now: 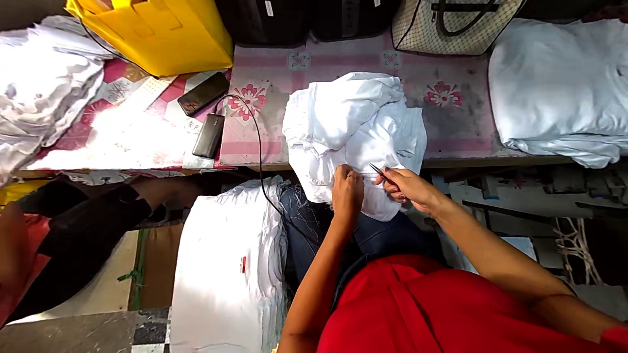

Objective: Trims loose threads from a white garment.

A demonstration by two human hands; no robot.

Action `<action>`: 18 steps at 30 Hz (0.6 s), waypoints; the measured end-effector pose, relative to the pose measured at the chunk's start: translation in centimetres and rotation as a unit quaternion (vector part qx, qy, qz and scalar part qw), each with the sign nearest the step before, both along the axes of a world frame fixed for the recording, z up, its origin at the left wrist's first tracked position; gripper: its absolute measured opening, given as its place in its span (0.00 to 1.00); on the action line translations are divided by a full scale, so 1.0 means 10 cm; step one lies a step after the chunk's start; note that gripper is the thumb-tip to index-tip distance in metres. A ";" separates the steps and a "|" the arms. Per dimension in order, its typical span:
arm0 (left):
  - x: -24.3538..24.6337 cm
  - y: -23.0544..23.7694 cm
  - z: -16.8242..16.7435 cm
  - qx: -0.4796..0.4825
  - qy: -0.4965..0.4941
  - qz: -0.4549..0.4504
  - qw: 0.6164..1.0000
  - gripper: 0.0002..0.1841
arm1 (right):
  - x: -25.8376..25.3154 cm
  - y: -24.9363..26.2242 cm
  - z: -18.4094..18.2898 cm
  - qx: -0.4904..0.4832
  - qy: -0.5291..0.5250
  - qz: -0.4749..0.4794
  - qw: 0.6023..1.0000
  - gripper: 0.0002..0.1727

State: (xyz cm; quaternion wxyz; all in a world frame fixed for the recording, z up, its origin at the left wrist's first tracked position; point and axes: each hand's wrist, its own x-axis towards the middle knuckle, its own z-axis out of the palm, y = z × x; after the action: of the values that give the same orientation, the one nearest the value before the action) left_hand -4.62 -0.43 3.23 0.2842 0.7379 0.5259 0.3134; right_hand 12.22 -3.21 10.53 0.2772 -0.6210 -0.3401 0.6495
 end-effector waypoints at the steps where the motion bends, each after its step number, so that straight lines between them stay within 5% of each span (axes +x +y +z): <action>1: 0.02 0.00 -0.06 0.023 -0.010 0.005 1.000 0.07 | 0.01 0.00 0.00 0.001 0.000 -0.002 1.000 0.23; 8: -0.01 -0.07 -0.19 0.051 -0.058 0.036 0.996 0.04 | -0.06 -0.02 0.00 -0.032 0.063 0.044 0.997 0.24; 18: -0.18 -0.16 -0.15 -0.069 -0.249 0.042 0.965 0.06 | -0.14 0.03 -0.08 -0.077 0.045 0.060 0.994 0.23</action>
State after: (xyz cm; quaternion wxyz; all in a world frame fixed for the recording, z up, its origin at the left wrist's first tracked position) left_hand -6.46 -2.04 1.73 0.4431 0.5920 0.4894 0.4622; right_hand 10.83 -2.94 9.72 0.2041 -0.5892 -0.3128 0.7165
